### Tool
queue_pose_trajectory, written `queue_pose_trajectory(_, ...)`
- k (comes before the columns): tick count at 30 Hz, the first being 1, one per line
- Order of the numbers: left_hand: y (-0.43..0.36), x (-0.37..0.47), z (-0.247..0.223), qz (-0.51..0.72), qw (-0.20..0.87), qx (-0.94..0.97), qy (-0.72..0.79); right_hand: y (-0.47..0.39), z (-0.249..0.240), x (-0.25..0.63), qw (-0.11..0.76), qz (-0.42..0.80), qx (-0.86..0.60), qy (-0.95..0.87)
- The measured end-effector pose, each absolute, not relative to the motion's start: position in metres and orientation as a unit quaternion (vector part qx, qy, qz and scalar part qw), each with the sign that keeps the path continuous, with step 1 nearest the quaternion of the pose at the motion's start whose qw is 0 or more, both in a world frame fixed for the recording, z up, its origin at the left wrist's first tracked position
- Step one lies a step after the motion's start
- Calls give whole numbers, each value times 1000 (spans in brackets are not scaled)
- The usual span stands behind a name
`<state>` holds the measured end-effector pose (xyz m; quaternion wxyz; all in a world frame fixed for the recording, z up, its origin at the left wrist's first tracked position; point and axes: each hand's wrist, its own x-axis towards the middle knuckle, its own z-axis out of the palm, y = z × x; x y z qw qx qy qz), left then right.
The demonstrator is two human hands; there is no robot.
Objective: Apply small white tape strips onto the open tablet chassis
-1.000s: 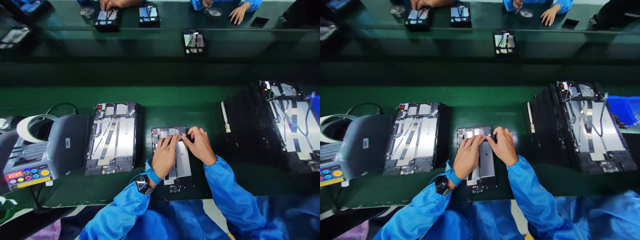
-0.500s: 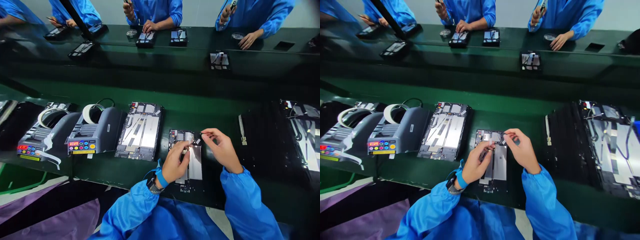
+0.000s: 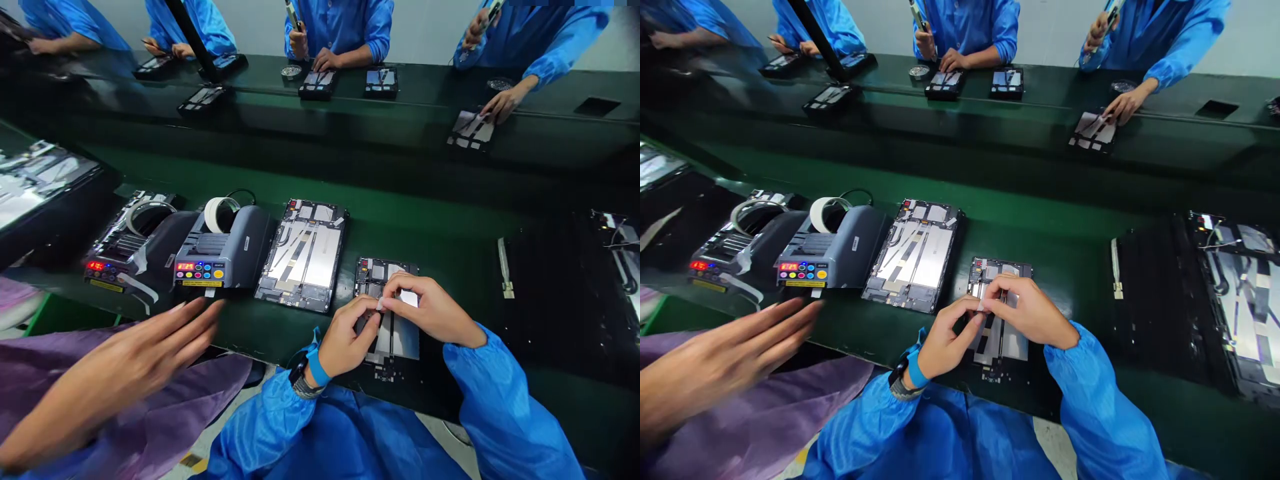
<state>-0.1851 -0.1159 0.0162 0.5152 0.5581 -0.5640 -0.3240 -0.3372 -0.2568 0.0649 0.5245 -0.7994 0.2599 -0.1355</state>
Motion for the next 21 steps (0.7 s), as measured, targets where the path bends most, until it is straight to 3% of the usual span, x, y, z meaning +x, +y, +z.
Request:
queue_pose_trajectory(8,-106,-197,16,-441,487,585,-475,-222,71,-348,326,-285,-875,217)
queue_pose_trajectory(12,-92,-197,6,-406,466,614,-490,-223,69,-365,303,-342,-838,298)
queue_pose_trajectory(17,-68,-195,-5,-368,429,623,-541,-249,24,-368,323,-361,-776,404)
queue_pose_trajectory(21,-57,-194,-15,-324,463,634,-527,-263,-4,-352,343,-332,-774,415)
